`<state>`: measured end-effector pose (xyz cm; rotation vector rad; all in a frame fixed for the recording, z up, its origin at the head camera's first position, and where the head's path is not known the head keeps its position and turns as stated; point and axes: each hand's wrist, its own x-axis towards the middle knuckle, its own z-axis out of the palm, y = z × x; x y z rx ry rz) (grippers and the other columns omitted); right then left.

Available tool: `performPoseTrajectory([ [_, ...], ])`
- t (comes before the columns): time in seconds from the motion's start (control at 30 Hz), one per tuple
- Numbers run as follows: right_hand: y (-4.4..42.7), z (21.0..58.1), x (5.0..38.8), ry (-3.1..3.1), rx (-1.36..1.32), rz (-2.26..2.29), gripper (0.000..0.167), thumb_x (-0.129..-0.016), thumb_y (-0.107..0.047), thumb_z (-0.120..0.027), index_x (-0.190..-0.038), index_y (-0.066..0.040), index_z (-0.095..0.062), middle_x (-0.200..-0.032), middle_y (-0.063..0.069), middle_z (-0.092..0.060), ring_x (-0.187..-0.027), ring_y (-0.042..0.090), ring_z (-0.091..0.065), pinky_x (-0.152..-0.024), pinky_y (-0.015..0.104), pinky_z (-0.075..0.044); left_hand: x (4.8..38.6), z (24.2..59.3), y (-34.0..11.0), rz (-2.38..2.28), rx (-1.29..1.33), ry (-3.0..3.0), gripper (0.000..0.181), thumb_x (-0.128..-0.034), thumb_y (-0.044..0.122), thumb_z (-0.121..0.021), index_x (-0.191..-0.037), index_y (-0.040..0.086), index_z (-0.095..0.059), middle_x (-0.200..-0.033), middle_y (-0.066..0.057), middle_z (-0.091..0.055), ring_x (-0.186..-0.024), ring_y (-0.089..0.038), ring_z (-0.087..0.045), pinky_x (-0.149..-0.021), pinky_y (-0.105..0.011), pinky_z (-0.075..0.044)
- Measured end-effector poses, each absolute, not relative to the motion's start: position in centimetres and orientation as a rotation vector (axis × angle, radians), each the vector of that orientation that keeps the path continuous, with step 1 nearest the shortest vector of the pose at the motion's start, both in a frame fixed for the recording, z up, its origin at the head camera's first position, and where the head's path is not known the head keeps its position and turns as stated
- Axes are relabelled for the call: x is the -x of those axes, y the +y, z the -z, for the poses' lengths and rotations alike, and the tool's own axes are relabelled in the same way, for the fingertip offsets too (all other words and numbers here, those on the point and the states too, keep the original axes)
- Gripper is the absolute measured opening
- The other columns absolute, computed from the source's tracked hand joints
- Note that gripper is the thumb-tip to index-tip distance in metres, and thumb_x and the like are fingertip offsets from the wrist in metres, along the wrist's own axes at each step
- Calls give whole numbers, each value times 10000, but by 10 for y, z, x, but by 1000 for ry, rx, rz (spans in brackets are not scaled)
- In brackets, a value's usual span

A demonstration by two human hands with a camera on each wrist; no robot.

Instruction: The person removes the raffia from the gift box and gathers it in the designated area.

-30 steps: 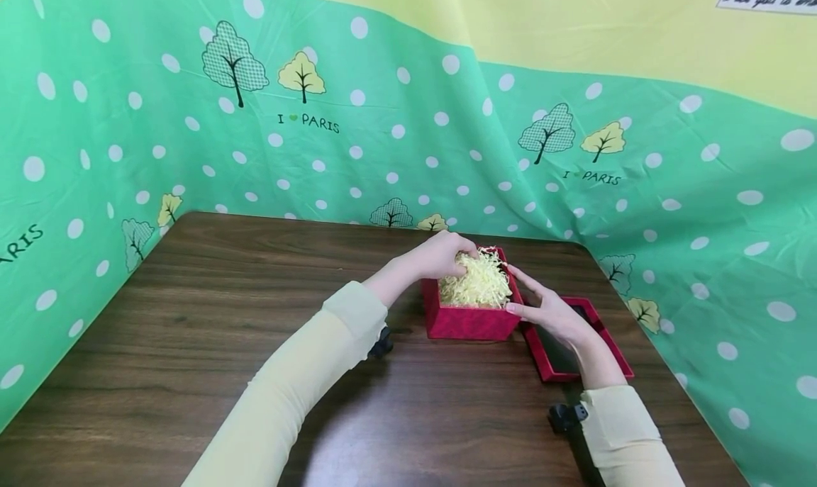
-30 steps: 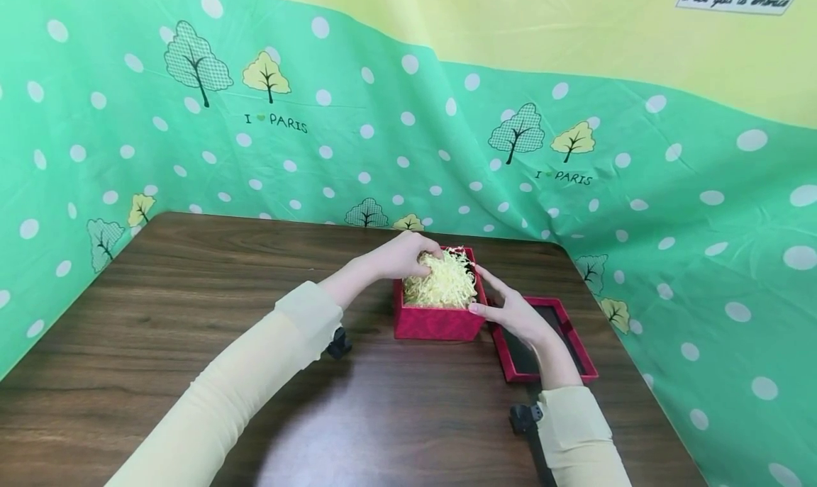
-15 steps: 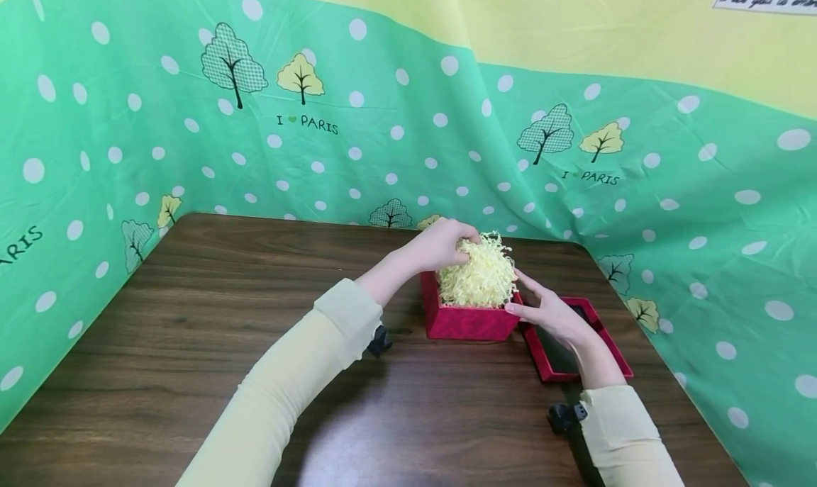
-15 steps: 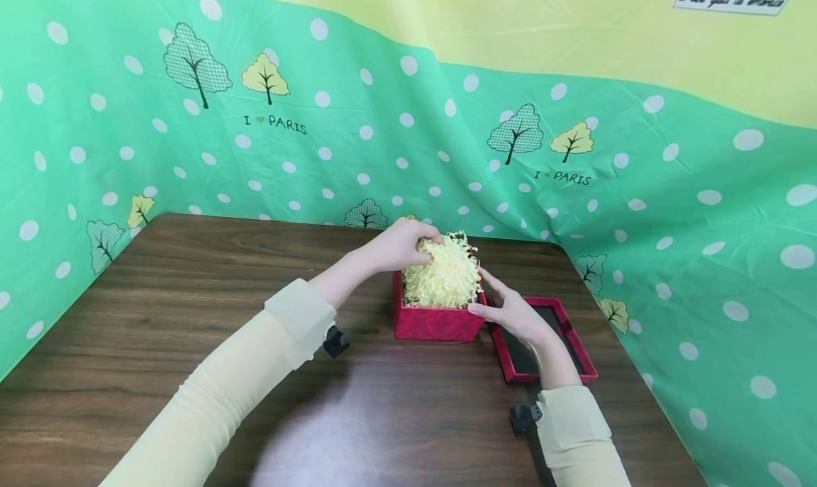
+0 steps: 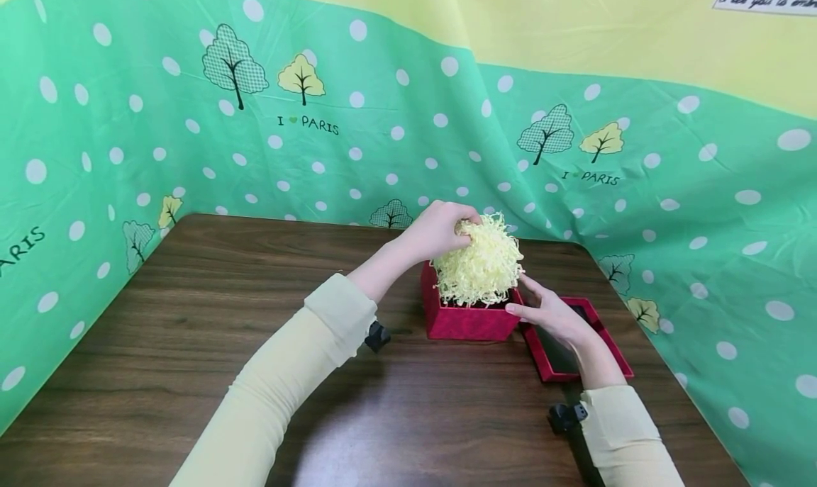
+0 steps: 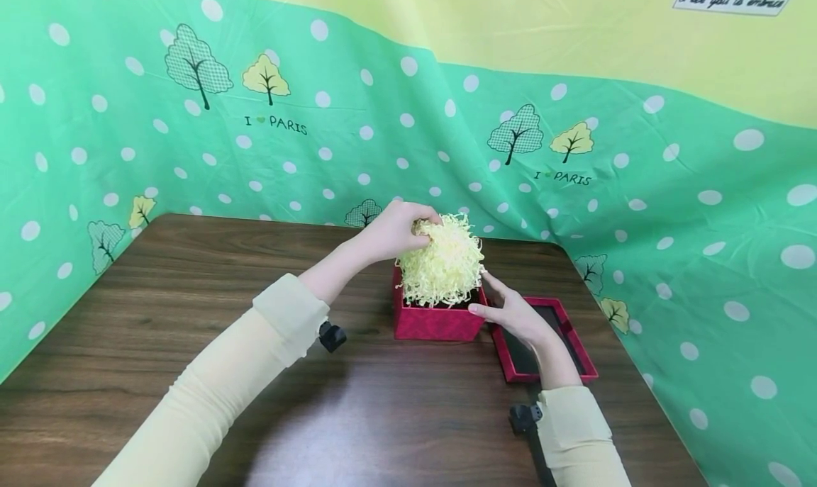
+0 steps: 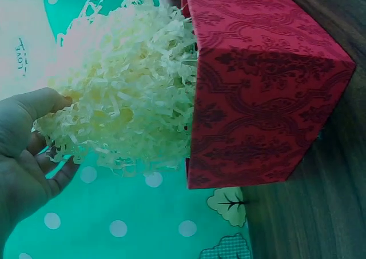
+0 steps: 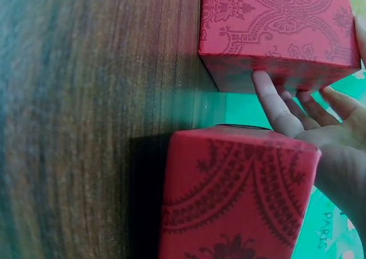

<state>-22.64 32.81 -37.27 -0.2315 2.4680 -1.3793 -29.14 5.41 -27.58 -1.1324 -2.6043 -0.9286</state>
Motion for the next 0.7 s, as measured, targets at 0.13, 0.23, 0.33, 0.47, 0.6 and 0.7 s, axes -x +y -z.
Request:
performPoseTrajectory([
  [0.13, 328, 374, 227, 2447, 261, 1423, 862, -891, -253, -654, -1526, -107, -89, -1558, 197, -69, -1373, 394, -177, -975, 517, -425, 288, 269, 50, 935, 1087, -2584, 300, -823, 73, -621, -1116, 112, -672, -1089, -3, -683, -514, -97, -353, -659, -206, -385],
  [0.23, 329, 374, 227, 2439, 281, 1443, 838, -899, -225, -645, -1525, -108, -100, -1560, 193, -61, -1374, 385, -164, -955, 490, -450, 285, 264, 47, 954, 1039, -2573, 296, -820, 79, -633, -1110, 123, -674, -1076, 9, -684, -561, -106, -398, -662, -214, -387],
  [0.33, 329, 374, 227, 2443, 284, 1438, 823, -904, -224, -638, -1526, -126, -109, -1561, 186, -66, -1374, 385, -157, -938, 462, -472, 282, 259, 43, 970, 998, -2576, 296, -821, 89, -649, -1113, 130, -672, -1085, 10, -682, -627, -109, -443, -671, -214, -396],
  [0.47, 328, 375, 228, 2446, 280, 1429, 803, -907, -234, -632, -1528, -172, -127, -1568, 154, -89, -1368, 380, -173, -924, 441, -485, 278, 254, 38, 957, 988, -2556, 280, -821, 94, -665, -1099, 129, -673, -1107, -1, -677, -641, -107, -455, -646, -214, -404],
  [0.6, 328, 376, 228, 2446, 299, 1424, 788, -907, -251, -631, -1527, -217, -146, -1571, 129, -111, -1367, 370, -180, -926, 461, -478, 274, 248, 33, 972, 986, -2522, 280, -809, 71, -661, -1084, 125, -676, -1073, 0, -678, -630, -107, -452, -624, -214, -402],
  [0.7, 329, 376, 228, 2458, 316, 1409, 776, -909, -263, -626, -1524, -250, -155, -1571, 124, -114, -1373, 371, -170, -935, 495, -466, 270, 244, 29, 988, 975, -2520, 293, -808, 56, -647, -1092, 123, -674, -1065, 7, -677, -662, -108, -467, -638, -214, -405],
])
